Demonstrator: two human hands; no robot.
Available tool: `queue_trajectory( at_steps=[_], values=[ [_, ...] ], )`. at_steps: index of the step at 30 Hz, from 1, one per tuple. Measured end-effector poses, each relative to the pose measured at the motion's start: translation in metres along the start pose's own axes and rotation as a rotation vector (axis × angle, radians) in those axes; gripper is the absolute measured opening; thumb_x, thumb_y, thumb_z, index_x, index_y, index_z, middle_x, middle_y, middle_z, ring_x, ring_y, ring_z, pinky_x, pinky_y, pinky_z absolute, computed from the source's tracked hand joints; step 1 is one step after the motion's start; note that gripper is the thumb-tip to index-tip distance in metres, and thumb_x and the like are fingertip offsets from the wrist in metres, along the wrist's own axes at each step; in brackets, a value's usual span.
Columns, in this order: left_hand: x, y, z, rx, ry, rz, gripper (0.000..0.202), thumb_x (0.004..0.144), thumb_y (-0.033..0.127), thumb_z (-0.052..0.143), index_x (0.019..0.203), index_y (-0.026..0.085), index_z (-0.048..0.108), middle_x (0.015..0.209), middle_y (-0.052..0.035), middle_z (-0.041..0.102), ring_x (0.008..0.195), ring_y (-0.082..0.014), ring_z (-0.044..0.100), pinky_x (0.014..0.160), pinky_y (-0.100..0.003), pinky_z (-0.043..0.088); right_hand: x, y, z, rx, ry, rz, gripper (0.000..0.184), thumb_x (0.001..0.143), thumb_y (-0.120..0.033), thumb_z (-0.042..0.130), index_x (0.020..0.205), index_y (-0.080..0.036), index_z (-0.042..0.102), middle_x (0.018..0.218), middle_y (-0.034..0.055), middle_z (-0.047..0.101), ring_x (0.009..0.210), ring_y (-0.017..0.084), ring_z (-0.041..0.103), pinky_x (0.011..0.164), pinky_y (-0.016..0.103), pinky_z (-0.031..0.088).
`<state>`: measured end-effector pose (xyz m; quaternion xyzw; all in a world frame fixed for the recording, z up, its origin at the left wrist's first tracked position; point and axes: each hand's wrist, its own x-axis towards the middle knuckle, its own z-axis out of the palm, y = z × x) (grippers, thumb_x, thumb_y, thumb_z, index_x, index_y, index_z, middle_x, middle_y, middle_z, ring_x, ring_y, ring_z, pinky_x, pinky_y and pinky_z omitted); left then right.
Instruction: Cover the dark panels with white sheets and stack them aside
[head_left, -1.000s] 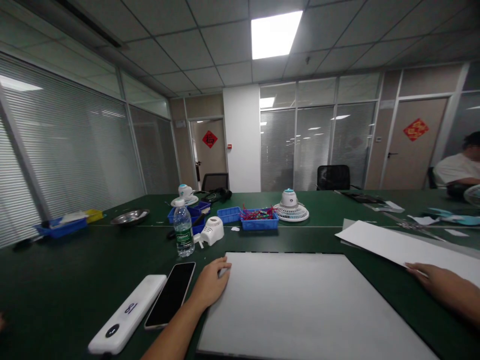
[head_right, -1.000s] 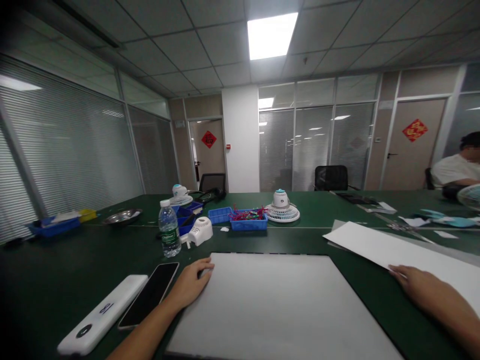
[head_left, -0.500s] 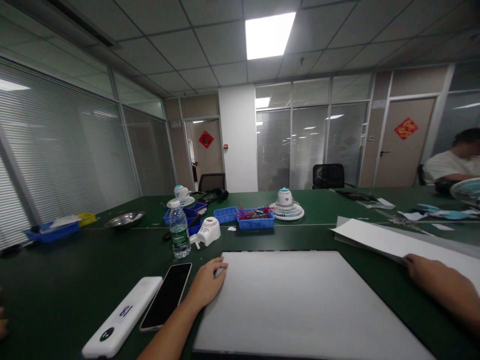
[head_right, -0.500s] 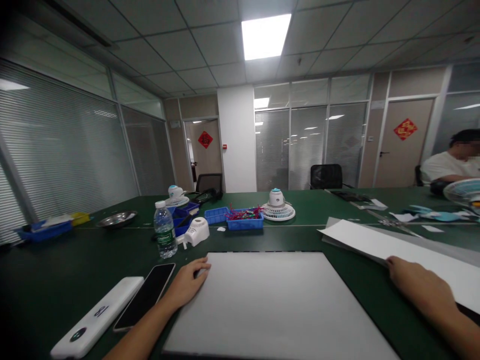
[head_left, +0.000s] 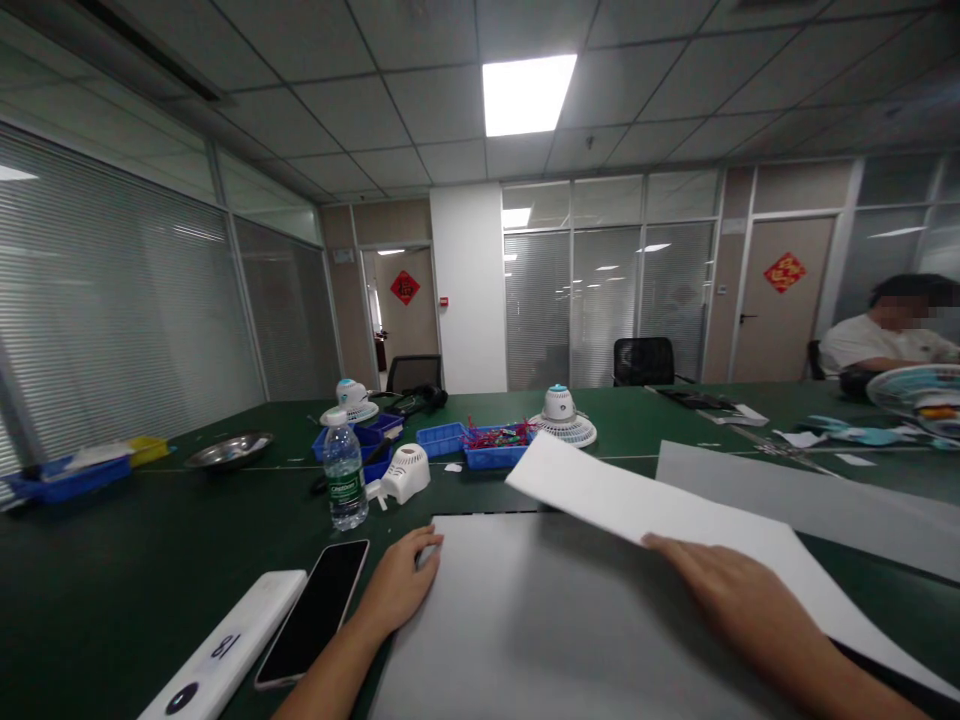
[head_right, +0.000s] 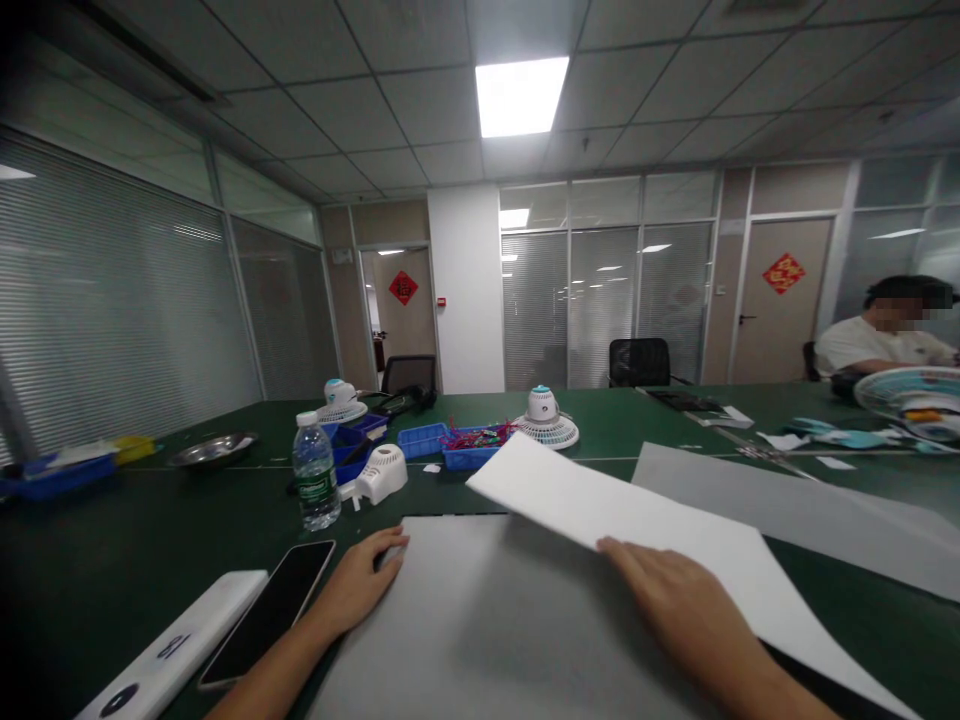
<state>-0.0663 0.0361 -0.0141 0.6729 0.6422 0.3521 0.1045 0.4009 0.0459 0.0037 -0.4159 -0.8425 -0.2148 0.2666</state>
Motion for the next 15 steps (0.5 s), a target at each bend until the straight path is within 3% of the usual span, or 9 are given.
queue_trajectory(
  at_steps=[3, 6, 10, 15],
  values=[
    [0.001, 0.0, 0.0, -0.032, 0.006, -0.004, 0.041, 0.089, 0.041, 0.052, 0.116, 0.021, 0.075, 0.136, -0.009, 0.068, 0.13, -0.0265, 0.06, 0.115, -0.041, 0.042, -0.001, -0.067, -0.004, 0.022, -0.026, -0.351, 0.045, 0.087, -0.01, 0.044, 0.127, -0.023, 0.061, 0.11, 0.0053, 0.076, 0.089, 0.021, 0.075, 0.075, 0.034, 0.061],
    [0.002, 0.001, 0.001, -0.049, 0.008, -0.007, 0.046, 0.092, 0.045, 0.048, 0.119, 0.018, 0.074, 0.133, -0.01, 0.07, 0.127, -0.0264, 0.062, 0.114, -0.041, 0.043, -0.004, -0.101, -0.005, 0.068, -0.071, -0.495, 0.026, 0.097, -0.024, 0.046, 0.116, -0.022, 0.064, 0.11, 0.0034, 0.076, 0.091, 0.023, 0.075, 0.07, 0.032, 0.062],
    [0.004, 0.0, 0.003, -0.046, -0.006, -0.024, 0.05, 0.088, 0.046, 0.053, 0.123, 0.015, 0.07, 0.136, -0.0118, 0.068, 0.129, -0.0273, 0.061, 0.115, -0.042, 0.042, 0.003, -0.103, -0.012, 0.111, -0.12, -0.528, 0.028, 0.102, -0.038, 0.047, 0.118, -0.023, 0.064, 0.12, 0.0017, 0.073, 0.101, 0.025, 0.073, 0.077, 0.034, 0.062],
    [0.005, 0.001, 0.006, -0.005, 0.0, -0.059, 0.053, 0.076, 0.039, 0.066, 0.124, 0.016, 0.071, 0.147, -0.0117, 0.059, 0.134, -0.03, 0.056, 0.118, -0.043, 0.038, 0.028, -0.097, -0.055, 0.251, -0.395, -0.606, 0.042, 0.103, -0.04, 0.046, 0.14, -0.023, 0.055, 0.135, 0.0053, 0.064, 0.114, 0.023, 0.067, 0.092, 0.035, 0.059]
  ],
)
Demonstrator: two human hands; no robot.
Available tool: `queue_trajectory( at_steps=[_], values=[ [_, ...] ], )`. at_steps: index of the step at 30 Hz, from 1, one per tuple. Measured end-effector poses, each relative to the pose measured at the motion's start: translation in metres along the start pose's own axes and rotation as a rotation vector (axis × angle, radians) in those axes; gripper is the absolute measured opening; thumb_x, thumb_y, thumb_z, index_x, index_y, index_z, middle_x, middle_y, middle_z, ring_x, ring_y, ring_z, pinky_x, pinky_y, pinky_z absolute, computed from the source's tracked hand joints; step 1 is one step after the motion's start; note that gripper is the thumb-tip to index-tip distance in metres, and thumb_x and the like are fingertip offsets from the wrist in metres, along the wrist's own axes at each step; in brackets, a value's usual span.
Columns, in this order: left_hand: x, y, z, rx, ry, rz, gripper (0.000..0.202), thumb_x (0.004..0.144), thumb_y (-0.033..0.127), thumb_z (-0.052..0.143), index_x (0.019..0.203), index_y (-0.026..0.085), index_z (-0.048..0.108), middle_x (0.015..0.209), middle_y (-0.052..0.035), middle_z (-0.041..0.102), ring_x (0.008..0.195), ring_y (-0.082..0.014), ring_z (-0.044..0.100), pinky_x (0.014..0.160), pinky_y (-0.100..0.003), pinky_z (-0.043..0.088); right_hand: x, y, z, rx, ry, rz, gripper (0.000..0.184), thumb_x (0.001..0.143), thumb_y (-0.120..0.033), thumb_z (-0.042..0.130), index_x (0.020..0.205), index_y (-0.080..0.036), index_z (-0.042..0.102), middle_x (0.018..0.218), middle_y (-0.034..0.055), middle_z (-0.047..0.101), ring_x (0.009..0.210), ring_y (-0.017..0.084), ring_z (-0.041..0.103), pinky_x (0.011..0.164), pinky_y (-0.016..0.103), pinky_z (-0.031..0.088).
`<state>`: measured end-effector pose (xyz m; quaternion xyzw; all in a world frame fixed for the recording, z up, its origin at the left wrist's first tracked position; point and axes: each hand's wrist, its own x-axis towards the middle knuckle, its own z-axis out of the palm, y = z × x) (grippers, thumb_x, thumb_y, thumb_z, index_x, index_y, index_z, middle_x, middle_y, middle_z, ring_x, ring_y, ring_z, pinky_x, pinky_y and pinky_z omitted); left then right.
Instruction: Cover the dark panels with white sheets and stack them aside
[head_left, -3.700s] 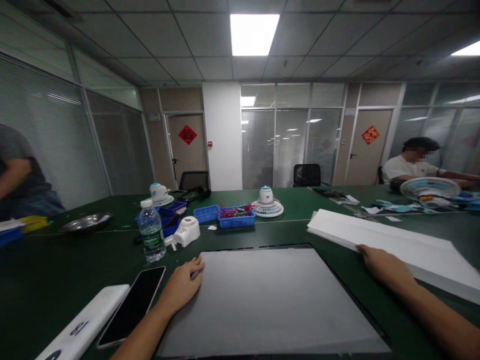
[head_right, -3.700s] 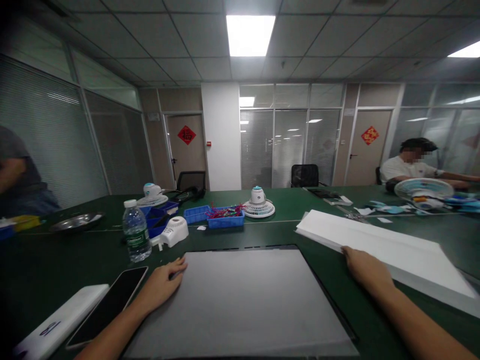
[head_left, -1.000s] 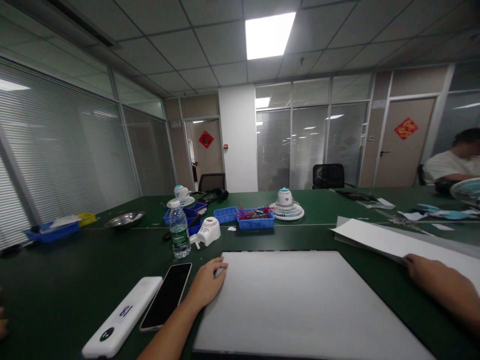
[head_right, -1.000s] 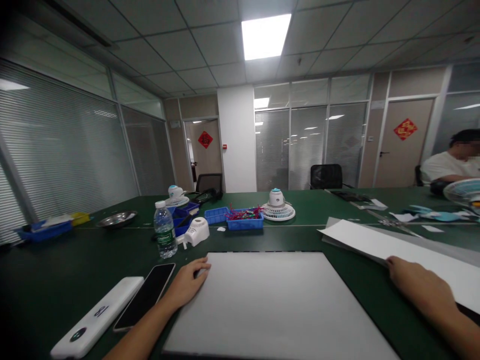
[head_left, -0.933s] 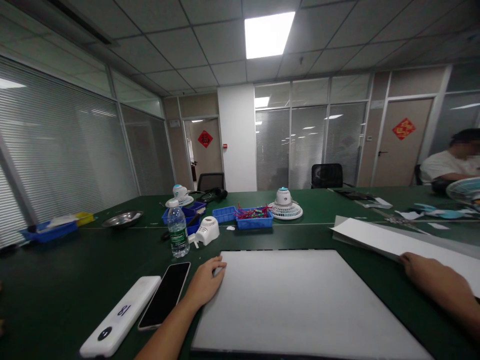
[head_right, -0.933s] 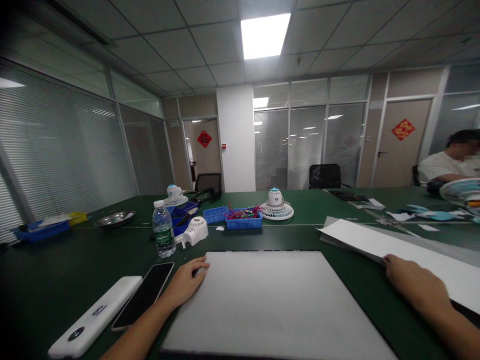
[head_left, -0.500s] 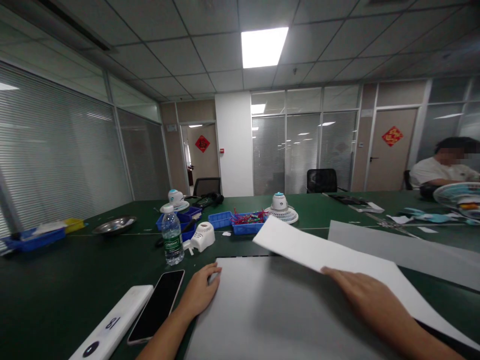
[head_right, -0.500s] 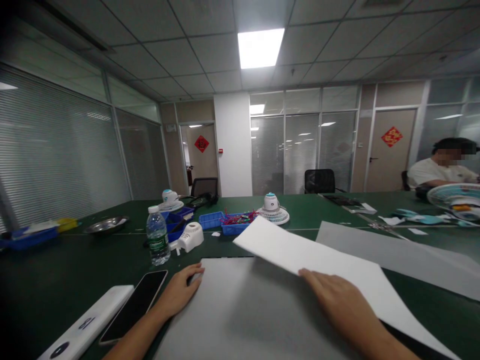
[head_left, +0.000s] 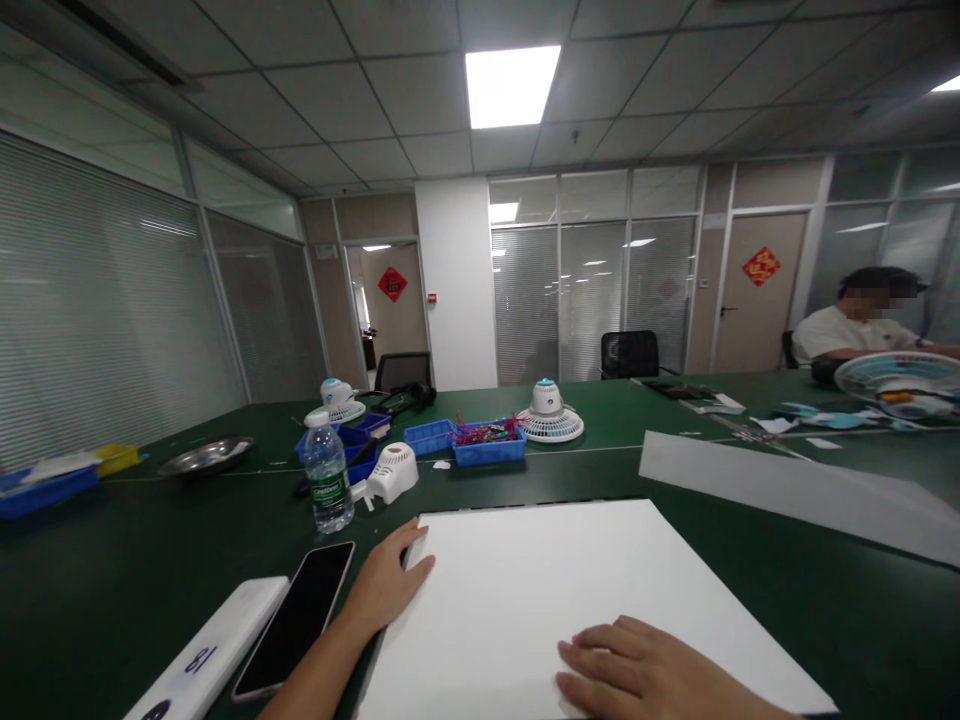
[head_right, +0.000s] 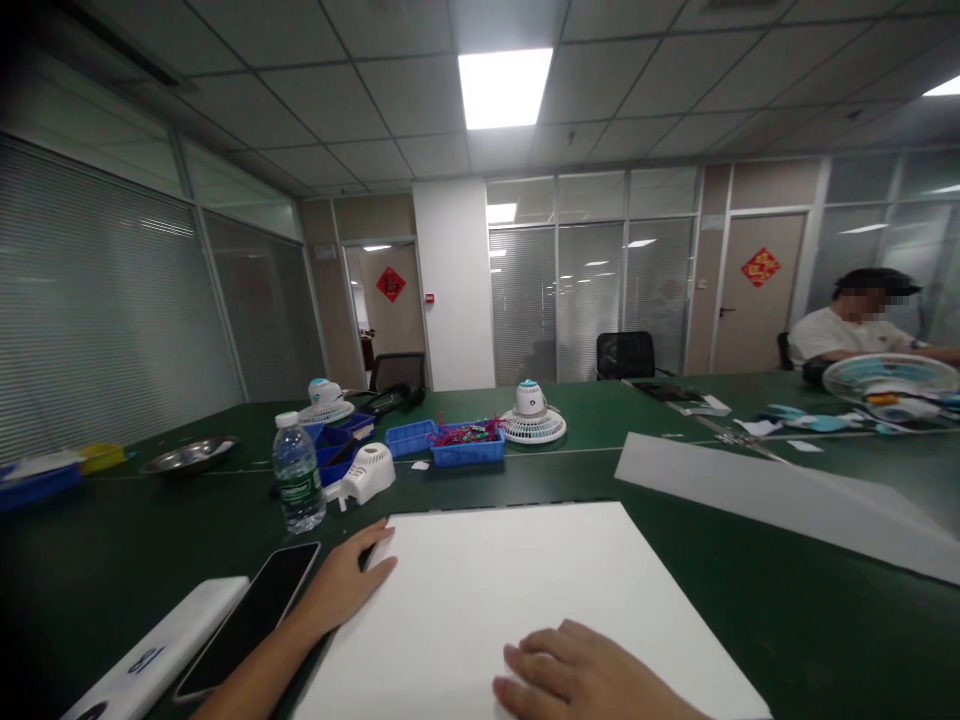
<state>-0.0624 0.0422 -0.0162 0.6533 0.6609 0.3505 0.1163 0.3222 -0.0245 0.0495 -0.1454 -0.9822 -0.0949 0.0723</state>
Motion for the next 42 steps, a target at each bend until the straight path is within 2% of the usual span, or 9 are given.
queue_trajectory(
  at_steps=[5, 9, 15, 21, 24, 26, 34, 38, 42],
  values=[
    [0.002, 0.001, 0.002, -0.026, 0.013, 0.005, 0.049, 0.074, 0.039, 0.069, 0.119, 0.018, 0.074, 0.145, -0.0127, 0.06, 0.132, -0.0332, 0.058, 0.117, -0.047, 0.039, -0.008, 0.01, -0.029, 0.274, -0.108, 0.058, 0.05, 0.104, -0.042, 0.04, 0.151, -0.024, 0.045, 0.15, 0.0122, 0.047, 0.135, 0.031, 0.049, 0.108, 0.05, 0.047],
    [0.003, 0.0, 0.003, -0.015, 0.001, -0.002, 0.048, 0.078, 0.041, 0.065, 0.119, 0.018, 0.074, 0.145, -0.013, 0.06, 0.132, -0.0326, 0.058, 0.117, -0.048, 0.038, -0.024, 0.023, -0.018, 0.403, -0.161, 0.181, 0.058, 0.101, -0.051, 0.044, 0.154, -0.03, 0.038, 0.158, 0.011, 0.033, 0.145, 0.035, 0.032, 0.113, 0.065, 0.033],
    [0.005, 0.0, 0.003, -0.032, -0.019, -0.026, 0.047, 0.079, 0.042, 0.065, 0.118, 0.018, 0.075, 0.145, -0.0127, 0.06, 0.134, -0.0321, 0.057, 0.118, -0.047, 0.037, -0.04, 0.043, 0.012, 0.4, -0.016, 0.207, 0.065, 0.096, -0.053, 0.054, 0.155, -0.036, 0.034, 0.163, 0.0083, 0.027, 0.148, 0.033, 0.029, 0.115, 0.06, 0.033],
    [0.005, 0.001, 0.004, -0.04, -0.048, -0.024, 0.047, 0.081, 0.046, 0.063, 0.116, 0.017, 0.076, 0.144, -0.0131, 0.061, 0.133, -0.0326, 0.057, 0.118, -0.047, 0.037, -0.128, 0.169, 0.076, -0.055, 0.221, 0.745, 0.066, 0.096, -0.059, 0.043, 0.155, -0.029, 0.037, 0.165, 0.0078, 0.026, 0.151, 0.029, 0.023, 0.122, 0.058, 0.014],
    [0.005, 0.001, 0.003, -0.05, -0.042, -0.015, 0.045, 0.082, 0.047, 0.062, 0.113, 0.019, 0.077, 0.142, -0.0123, 0.062, 0.131, -0.0328, 0.059, 0.117, -0.047, 0.039, -0.197, 0.226, 0.104, -0.151, 0.158, 1.176, 0.077, 0.091, -0.065, 0.039, 0.152, -0.018, 0.042, 0.161, 0.0165, 0.031, 0.148, 0.037, 0.028, 0.119, 0.064, 0.012],
    [0.004, 0.002, 0.002, -0.054, -0.037, -0.011, 0.044, 0.081, 0.047, 0.062, 0.111, 0.019, 0.078, 0.141, -0.0115, 0.063, 0.13, -0.0327, 0.06, 0.116, -0.046, 0.04, -0.229, 0.244, 0.112, -0.127, 0.122, 1.325, 0.077, 0.091, -0.063, 0.035, 0.141, -0.008, 0.055, 0.149, 0.0293, 0.045, 0.138, 0.046, 0.042, 0.109, 0.072, 0.022],
    [0.005, 0.0, 0.003, -0.021, -0.032, 0.002, 0.043, 0.081, 0.045, 0.06, 0.112, 0.021, 0.078, 0.142, -0.0107, 0.062, 0.13, -0.0311, 0.06, 0.116, -0.046, 0.04, -0.234, 0.24, 0.103, -0.166, 0.123, 1.426, 0.088, 0.084, -0.079, 0.035, 0.129, -0.009, 0.065, 0.123, 0.0341, 0.06, 0.113, 0.053, 0.057, 0.09, 0.071, 0.036],
    [0.004, -0.003, 0.003, -0.036, -0.02, 0.017, 0.041, 0.079, 0.043, 0.061, 0.11, 0.022, 0.078, 0.141, -0.0101, 0.063, 0.13, -0.0311, 0.06, 0.117, -0.046, 0.039, -0.226, 0.24, 0.102, -0.133, 0.113, 1.348, 0.073, 0.088, -0.065, 0.041, 0.136, -0.015, 0.061, 0.145, 0.0223, 0.053, 0.127, 0.041, 0.054, 0.101, 0.057, 0.042],
    [0.002, 0.0, 0.001, -0.035, -0.014, 0.006, 0.041, 0.079, 0.044, 0.061, 0.109, 0.022, 0.079, 0.14, -0.0101, 0.064, 0.13, -0.0306, 0.06, 0.117, -0.045, 0.039, -0.219, 0.231, 0.089, -0.086, 0.081, 1.284, 0.055, 0.095, -0.05, 0.034, 0.119, -0.017, 0.071, 0.12, 0.0164, 0.071, 0.106, 0.033, 0.068, 0.089, 0.045, 0.051]
  ],
)
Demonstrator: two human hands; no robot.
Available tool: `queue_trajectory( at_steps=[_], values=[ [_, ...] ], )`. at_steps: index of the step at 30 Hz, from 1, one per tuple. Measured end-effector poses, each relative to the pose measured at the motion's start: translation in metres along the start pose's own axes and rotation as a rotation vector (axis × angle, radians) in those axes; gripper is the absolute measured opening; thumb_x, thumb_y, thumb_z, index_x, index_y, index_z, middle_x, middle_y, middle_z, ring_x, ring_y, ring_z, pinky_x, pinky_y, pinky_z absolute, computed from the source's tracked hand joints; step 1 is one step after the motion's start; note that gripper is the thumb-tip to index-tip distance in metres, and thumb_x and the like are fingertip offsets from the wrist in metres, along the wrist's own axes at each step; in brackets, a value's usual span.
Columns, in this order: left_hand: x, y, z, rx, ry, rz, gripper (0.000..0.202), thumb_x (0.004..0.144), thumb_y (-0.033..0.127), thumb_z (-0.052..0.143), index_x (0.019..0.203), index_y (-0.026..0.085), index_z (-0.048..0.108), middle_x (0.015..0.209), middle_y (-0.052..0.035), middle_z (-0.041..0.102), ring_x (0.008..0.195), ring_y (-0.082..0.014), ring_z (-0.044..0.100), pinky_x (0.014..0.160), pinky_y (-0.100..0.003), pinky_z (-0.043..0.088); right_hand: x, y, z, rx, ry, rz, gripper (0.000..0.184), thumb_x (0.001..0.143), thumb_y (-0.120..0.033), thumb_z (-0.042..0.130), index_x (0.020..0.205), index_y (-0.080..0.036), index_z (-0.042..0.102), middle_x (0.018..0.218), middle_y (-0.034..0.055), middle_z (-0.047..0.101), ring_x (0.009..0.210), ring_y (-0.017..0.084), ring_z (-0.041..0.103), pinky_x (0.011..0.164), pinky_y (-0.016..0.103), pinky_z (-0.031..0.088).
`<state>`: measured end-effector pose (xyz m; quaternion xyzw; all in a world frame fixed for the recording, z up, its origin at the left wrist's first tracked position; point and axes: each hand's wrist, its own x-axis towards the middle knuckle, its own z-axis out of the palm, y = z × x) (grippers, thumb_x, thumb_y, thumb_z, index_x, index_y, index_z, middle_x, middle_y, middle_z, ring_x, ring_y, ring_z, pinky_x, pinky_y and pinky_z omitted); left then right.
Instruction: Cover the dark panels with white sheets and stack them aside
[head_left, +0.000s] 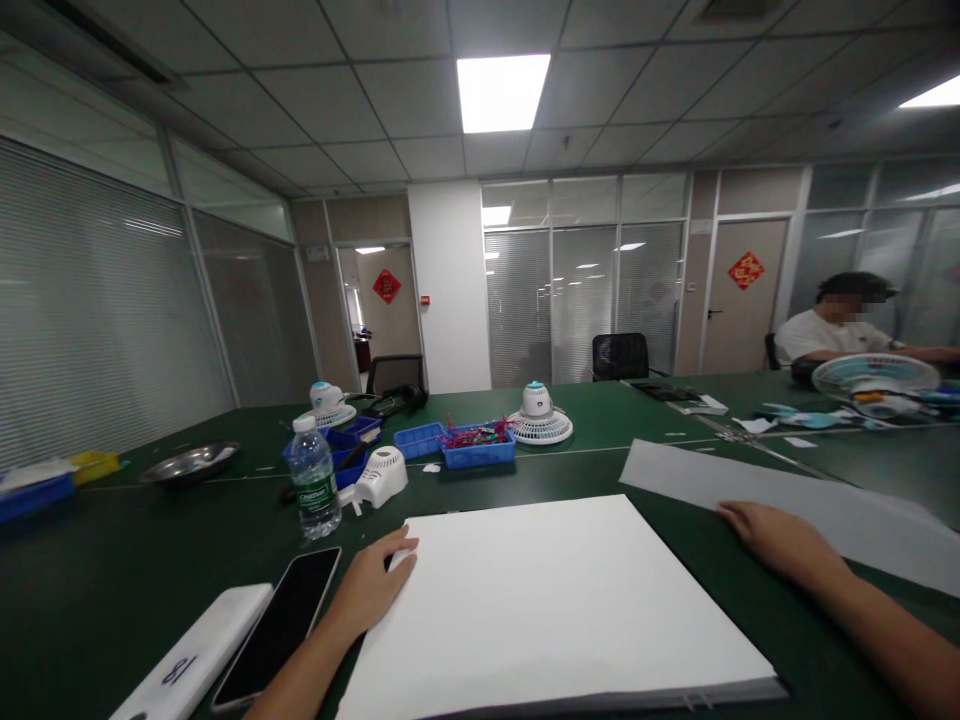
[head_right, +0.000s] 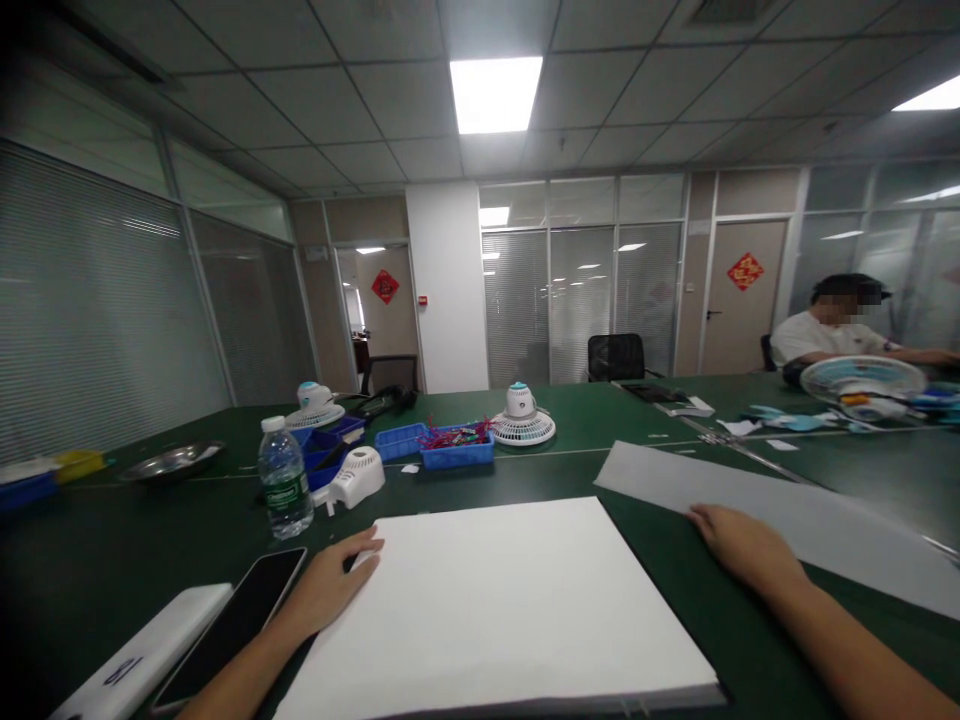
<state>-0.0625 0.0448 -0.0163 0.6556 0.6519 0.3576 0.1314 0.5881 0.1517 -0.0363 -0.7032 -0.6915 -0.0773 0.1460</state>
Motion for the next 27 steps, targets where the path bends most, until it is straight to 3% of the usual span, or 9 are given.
queue_trajectory(
  at_steps=[3, 6, 8, 10, 13, 17, 20, 23, 27],
  values=[
    [-0.001, 0.002, 0.0, -0.005, -0.018, -0.007, 0.044, 0.08, 0.045, 0.06, 0.111, 0.021, 0.078, 0.142, -0.0107, 0.063, 0.131, -0.0301, 0.059, 0.117, -0.045, 0.038, -0.007, -0.019, -0.018, -0.036, 0.059, 0.006, 0.061, 0.1, -0.046, 0.02, 0.115, -0.012, 0.068, 0.105, 0.0218, 0.073, 0.089, 0.036, 0.07, 0.074, 0.048, 0.051],
    [-0.002, 0.005, -0.001, -0.02, -0.03, -0.019, 0.045, 0.078, 0.045, 0.062, 0.111, 0.021, 0.078, 0.143, -0.0111, 0.061, 0.132, -0.03, 0.058, 0.118, -0.044, 0.037, -0.017, -0.056, -0.035, -0.063, 0.112, -0.06, 0.059, 0.102, -0.048, 0.019, 0.12, -0.015, 0.065, 0.102, 0.0195, 0.074, 0.085, 0.036, 0.07, 0.071, 0.046, 0.049],
    [-0.002, 0.008, -0.001, -0.027, -0.025, -0.029, 0.044, 0.076, 0.045, 0.063, 0.11, 0.021, 0.078, 0.143, -0.0109, 0.061, 0.132, -0.0303, 0.058, 0.118, -0.044, 0.036, -0.032, -0.093, -0.044, -0.055, 0.129, -0.198, 0.05, 0.103, -0.047, 0.026, 0.119, -0.021, 0.065, 0.103, 0.0137, 0.075, 0.088, 0.031, 0.071, 0.075, 0.042, 0.049],
    [-0.002, 0.01, -0.001, -0.03, -0.021, -0.027, 0.044, 0.076, 0.045, 0.063, 0.11, 0.021, 0.079, 0.143, -0.0106, 0.062, 0.132, -0.0307, 0.059, 0.118, -0.044, 0.037, -0.054, -0.137, -0.05, -0.027, 0.152, -0.434, 0.037, 0.103, -0.038, 0.034, 0.115, -0.025, 0.067, 0.1, 0.0082, 0.076, 0.088, 0.026, 0.071, 0.078, 0.037, 0.049],
    [-0.002, 0.009, 0.0, -0.043, -0.017, -0.021, 0.044, 0.078, 0.048, 0.063, 0.109, 0.022, 0.079, 0.142, -0.0092, 0.063, 0.131, -0.0306, 0.059, 0.118, -0.043, 0.037, -0.098, -0.203, -0.055, 0.041, 0.187, -0.746, 0.03, 0.101, -0.023, 0.039, 0.102, -0.025, 0.069, 0.084, 0.0029, 0.075, 0.073, 0.02, 0.07, 0.07, 0.032, 0.049],
    [-0.001, 0.004, 0.002, -0.075, -0.034, -0.019, 0.05, 0.086, 0.055, 0.054, 0.115, 0.021, 0.077, 0.143, -0.0095, 0.062, 0.134, -0.0293, 0.057, 0.117, -0.044, 0.038, -0.146, -0.261, -0.057, 0.18, 0.184, -0.94, 0.026, 0.1, -0.029, 0.046, 0.083, -0.023, 0.065, 0.075, -0.0002, 0.072, 0.068, 0.017, 0.068, 0.066, 0.028, 0.05],
    [-0.001, 0.002, 0.003, -0.067, -0.048, -0.022, 0.052, 0.084, 0.056, 0.057, 0.117, 0.02, 0.075, 0.145, -0.0106, 0.059, 0.135, -0.0305, 0.055, 0.118, -0.045, 0.037, -0.156, -0.273, -0.066, 0.24, 0.173, -1.059, 0.025, 0.099, -0.041, 0.052, 0.102, -0.023, 0.069, 0.098, 0.0026, 0.077, 0.088, 0.02, 0.073, 0.076, 0.028, 0.056],
    [-0.001, 0.004, 0.003, -0.025, -0.034, -0.03, 0.054, 0.075, 0.05, 0.068, 0.119, 0.018, 0.074, 0.145, -0.0115, 0.059, 0.134, -0.0316, 0.056, 0.119, -0.045, 0.036, -0.154, -0.269, -0.083, 0.296, 0.103, -1.148, 0.035, 0.098, -0.044, 0.055, 0.125, -0.025, 0.066, 0.126, 0.0051, 0.07, 0.109, 0.021, 0.07, 0.088, 0.028, 0.058],
    [-0.001, 0.004, 0.003, -0.02, -0.004, -0.027, 0.056, 0.073, 0.042, 0.069, 0.122, 0.015, 0.072, 0.143, -0.0118, 0.062, 0.134, -0.0304, 0.057, 0.12, -0.044, 0.035, -0.15, -0.257, -0.099, 0.394, 0.012, -1.103, 0.039, 0.099, -0.038, 0.055, 0.136, -0.029, 0.061, 0.138, 0.005, 0.062, 0.124, 0.02, 0.062, 0.099, 0.029, 0.054]
  ],
)
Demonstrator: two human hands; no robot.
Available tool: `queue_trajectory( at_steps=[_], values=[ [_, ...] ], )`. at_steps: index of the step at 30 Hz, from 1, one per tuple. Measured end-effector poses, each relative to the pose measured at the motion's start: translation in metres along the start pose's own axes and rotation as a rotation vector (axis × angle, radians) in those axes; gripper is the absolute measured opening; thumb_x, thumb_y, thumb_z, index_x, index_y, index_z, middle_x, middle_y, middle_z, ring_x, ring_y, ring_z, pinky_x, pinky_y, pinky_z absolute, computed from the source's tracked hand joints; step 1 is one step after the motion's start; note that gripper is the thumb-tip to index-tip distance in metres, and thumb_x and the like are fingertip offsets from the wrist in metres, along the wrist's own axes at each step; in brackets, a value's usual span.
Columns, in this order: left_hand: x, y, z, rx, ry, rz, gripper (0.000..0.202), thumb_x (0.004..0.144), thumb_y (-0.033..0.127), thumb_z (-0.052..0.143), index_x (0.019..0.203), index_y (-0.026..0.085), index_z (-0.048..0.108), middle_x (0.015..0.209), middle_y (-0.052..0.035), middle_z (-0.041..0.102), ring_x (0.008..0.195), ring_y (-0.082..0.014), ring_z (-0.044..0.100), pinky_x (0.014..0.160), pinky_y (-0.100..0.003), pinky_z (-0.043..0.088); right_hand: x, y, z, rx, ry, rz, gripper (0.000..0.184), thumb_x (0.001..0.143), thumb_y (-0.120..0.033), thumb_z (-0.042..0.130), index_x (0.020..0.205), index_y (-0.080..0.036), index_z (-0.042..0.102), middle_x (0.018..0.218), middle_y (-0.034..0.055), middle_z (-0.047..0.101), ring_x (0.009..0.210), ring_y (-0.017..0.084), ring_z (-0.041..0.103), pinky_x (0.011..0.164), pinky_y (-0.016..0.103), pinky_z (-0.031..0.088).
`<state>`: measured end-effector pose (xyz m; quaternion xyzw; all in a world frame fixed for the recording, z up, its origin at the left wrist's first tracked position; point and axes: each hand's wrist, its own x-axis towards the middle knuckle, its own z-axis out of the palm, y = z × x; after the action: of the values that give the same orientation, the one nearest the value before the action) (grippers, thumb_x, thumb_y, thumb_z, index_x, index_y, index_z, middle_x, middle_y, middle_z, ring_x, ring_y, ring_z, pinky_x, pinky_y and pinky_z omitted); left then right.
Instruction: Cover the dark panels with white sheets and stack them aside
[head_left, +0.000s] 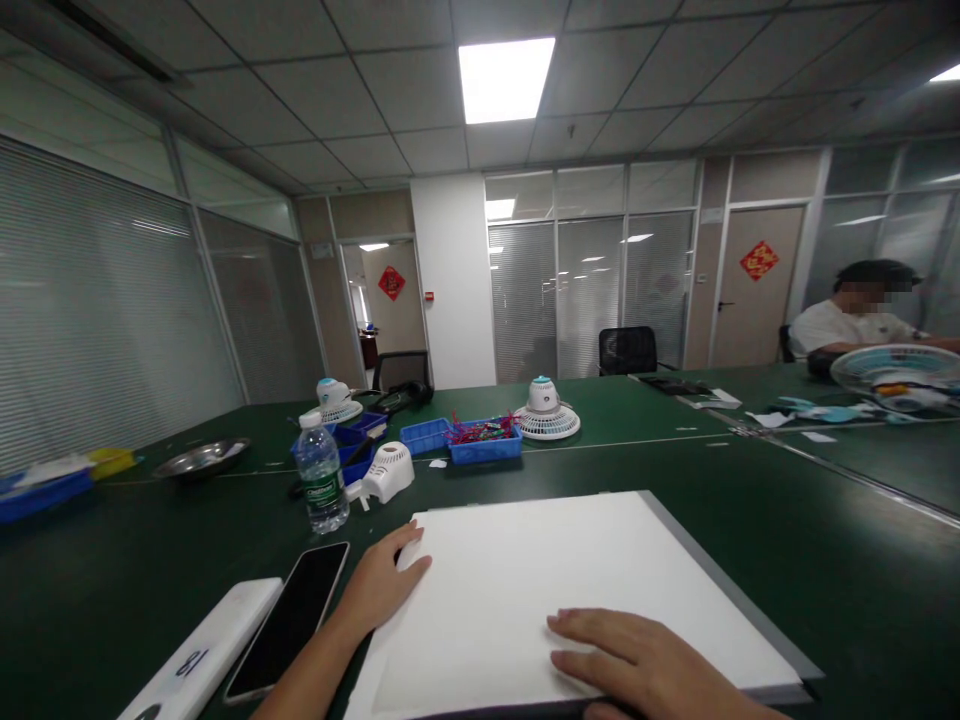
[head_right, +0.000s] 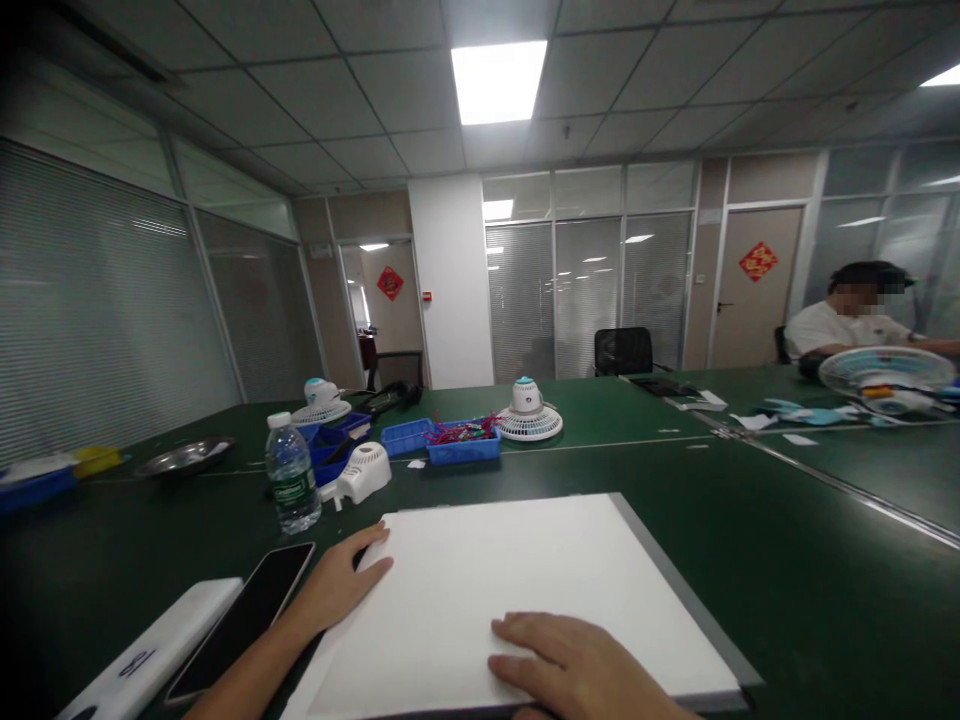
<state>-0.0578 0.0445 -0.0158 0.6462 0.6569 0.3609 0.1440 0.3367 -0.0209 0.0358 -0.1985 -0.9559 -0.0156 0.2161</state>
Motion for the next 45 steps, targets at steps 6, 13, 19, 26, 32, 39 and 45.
queue_trajectory(
  at_steps=[6, 13, 19, 26, 32, 39, 45],
  values=[
    [0.004, -0.007, 0.002, -0.048, 0.015, -0.002, 0.053, 0.07, 0.03, 0.064, 0.121, 0.017, 0.073, 0.143, -0.0085, 0.062, 0.136, -0.0282, 0.055, 0.122, -0.043, 0.032, 0.0, 0.005, -0.007, 0.04, -0.204, 0.212, 0.054, 0.096, -0.054, 0.054, 0.142, -0.027, 0.057, 0.147, 0.0138, 0.051, 0.132, 0.035, 0.052, 0.104, 0.055, 0.049],
    [0.004, -0.009, 0.003, -0.047, -0.018, 0.01, 0.059, 0.065, 0.018, 0.054, 0.121, 0.016, 0.073, 0.144, -0.0076, 0.06, 0.14, -0.0268, 0.05, 0.124, -0.044, 0.027, 0.006, 0.0, -0.012, 0.107, -0.213, 0.122, 0.053, 0.096, -0.05, 0.056, 0.146, -0.034, 0.051, 0.145, 0.0099, 0.054, 0.132, 0.033, 0.053, 0.104, 0.049, 0.05],
    [0.001, -0.004, 0.002, -0.038, -0.029, 0.027, 0.05, 0.075, 0.032, 0.058, 0.12, 0.017, 0.074, 0.145, -0.0089, 0.059, 0.14, -0.0294, 0.05, 0.123, -0.046, 0.03, 0.003, 0.0, -0.008, 0.073, -0.195, 0.137, 0.056, 0.095, -0.055, 0.056, 0.147, -0.035, 0.049, 0.146, 0.0094, 0.053, 0.132, 0.032, 0.053, 0.103, 0.049, 0.05],
    [0.0, -0.008, 0.007, 0.023, -0.051, 0.033, 0.051, 0.078, 0.039, 0.06, 0.124, 0.021, 0.072, 0.149, -0.0088, 0.053, 0.141, -0.0316, 0.046, 0.122, -0.046, 0.031, 0.004, 0.002, 0.001, -0.134, 0.01, 0.002, 0.051, 0.09, -0.055, 0.064, 0.133, -0.028, 0.063, 0.133, 0.0081, 0.065, 0.121, 0.029, 0.063, 0.099, 0.044, 0.054],
    [0.001, -0.005, 0.002, -0.075, -0.06, -0.007, 0.047, 0.076, 0.042, 0.061, 0.116, 0.022, 0.076, 0.146, -0.0069, 0.055, 0.141, -0.0309, 0.046, 0.123, -0.047, 0.027, 0.011, -0.009, -0.008, -0.251, 0.171, -0.309, 0.031, 0.1, -0.028, 0.052, 0.129, -0.025, 0.064, 0.114, 0.0048, 0.075, 0.102, 0.019, 0.072, 0.092, 0.031, 0.058],
    [0.008, -0.006, -0.01, -0.311, -0.106, -0.063, 0.042, 0.071, 0.034, 0.057, 0.103, 0.02, 0.08, 0.135, -0.0057, 0.065, 0.136, -0.0292, 0.054, 0.123, -0.047, 0.028, -0.008, 0.013, -0.007, -0.43, 0.188, -0.43, 0.035, 0.102, -0.023, 0.042, 0.128, -0.015, 0.066, 0.13, 0.0088, 0.067, 0.108, 0.023, 0.07, 0.084, 0.032, 0.06],
    [-0.004, 0.003, -0.015, -0.269, -0.152, 0.017, 0.05, 0.07, 0.035, 0.073, 0.118, 0.024, 0.075, 0.142, -0.0073, 0.061, 0.138, -0.0307, 0.052, 0.122, -0.049, 0.03, -0.028, 0.036, -0.005, -0.407, 0.245, -0.351, 0.043, 0.104, -0.025, 0.033, 0.136, -0.015, 0.06, 0.134, 0.0085, 0.064, 0.127, 0.025, 0.059, 0.094, 0.038, 0.057]
  ],
)
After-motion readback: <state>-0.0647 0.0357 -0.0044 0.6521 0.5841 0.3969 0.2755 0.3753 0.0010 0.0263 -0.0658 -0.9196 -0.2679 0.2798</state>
